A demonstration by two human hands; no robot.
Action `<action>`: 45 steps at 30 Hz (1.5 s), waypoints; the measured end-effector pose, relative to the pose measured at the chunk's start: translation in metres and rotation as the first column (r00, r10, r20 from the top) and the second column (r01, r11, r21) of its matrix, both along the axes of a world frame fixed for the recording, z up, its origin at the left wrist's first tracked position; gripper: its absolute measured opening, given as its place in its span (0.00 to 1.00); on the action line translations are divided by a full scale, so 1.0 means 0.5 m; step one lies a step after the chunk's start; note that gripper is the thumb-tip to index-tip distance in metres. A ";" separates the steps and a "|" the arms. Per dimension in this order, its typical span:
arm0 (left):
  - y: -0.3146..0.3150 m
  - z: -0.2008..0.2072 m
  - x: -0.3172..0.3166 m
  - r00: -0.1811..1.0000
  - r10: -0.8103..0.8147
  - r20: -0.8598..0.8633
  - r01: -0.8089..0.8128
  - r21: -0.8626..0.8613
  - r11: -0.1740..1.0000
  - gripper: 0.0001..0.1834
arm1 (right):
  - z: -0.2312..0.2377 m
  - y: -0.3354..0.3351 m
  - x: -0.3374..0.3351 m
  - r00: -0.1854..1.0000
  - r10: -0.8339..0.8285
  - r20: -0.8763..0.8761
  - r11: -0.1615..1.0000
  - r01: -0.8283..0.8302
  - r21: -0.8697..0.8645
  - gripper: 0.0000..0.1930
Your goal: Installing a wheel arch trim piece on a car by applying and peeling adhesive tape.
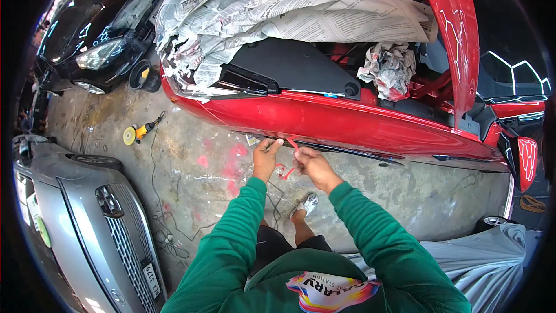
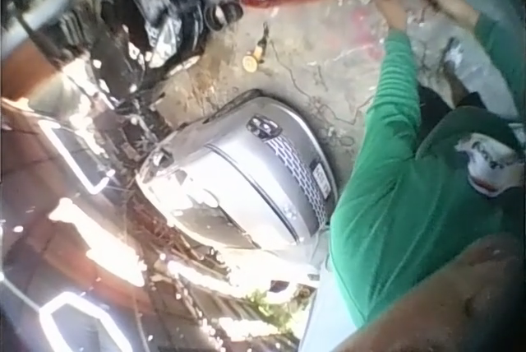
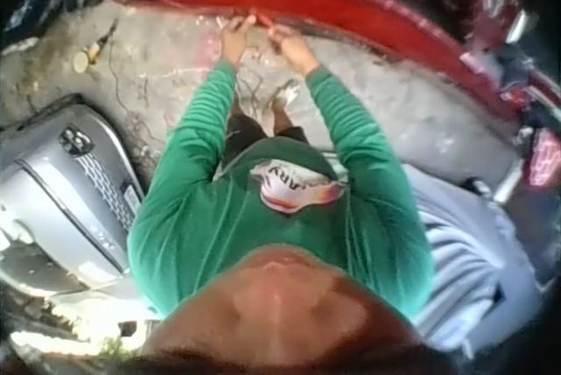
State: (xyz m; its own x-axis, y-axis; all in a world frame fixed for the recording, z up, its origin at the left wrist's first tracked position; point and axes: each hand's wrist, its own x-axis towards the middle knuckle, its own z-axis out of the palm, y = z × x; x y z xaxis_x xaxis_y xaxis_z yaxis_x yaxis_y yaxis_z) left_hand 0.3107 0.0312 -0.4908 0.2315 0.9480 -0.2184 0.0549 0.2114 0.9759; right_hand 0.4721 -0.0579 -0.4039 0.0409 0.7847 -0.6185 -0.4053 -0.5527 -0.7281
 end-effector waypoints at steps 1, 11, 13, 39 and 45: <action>-0.001 -0.004 0.000 1.000 0.000 0.007 0.000 0.007 1.000 0.12 | 0.022 -0.018 0.014 0.999 0.018 0.030 0.999 -0.019 0.034 0.08; -0.015 -0.011 0.010 0.997 0.063 0.034 -0.060 -0.080 0.995 0.14 | 0.161 -0.271 0.212 0.971 -0.151 0.185 0.985 0.133 0.109 0.09; -0.016 -0.008 0.012 0.997 0.068 0.046 -0.065 -0.058 0.996 0.14 | 0.162 -0.326 0.262 0.955 -0.237 0.176 0.970 0.224 0.089 0.08; -0.012 -0.026 0.029 0.811 0.333 0.481 -0.199 -0.307 0.931 0.24 | -0.132 0.016 -0.030 0.866 -0.496 -0.061 0.864 0.499 0.059 0.27; -0.004 -0.044 0.022 0.841 0.297 0.453 -0.182 -0.279 0.943 0.27 | -0.158 0.024 -0.047 0.858 -0.511 -0.050 0.840 0.511 0.183 0.24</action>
State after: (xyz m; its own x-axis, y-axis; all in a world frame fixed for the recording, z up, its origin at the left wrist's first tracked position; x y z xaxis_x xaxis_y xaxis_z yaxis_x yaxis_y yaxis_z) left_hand 0.3216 0.0290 -0.5130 0.1332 0.9291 -0.3451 -0.4895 0.3644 0.7922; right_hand 0.4487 -0.0459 -0.4831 0.4678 0.7510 -0.4660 -0.5926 -0.1247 -0.7958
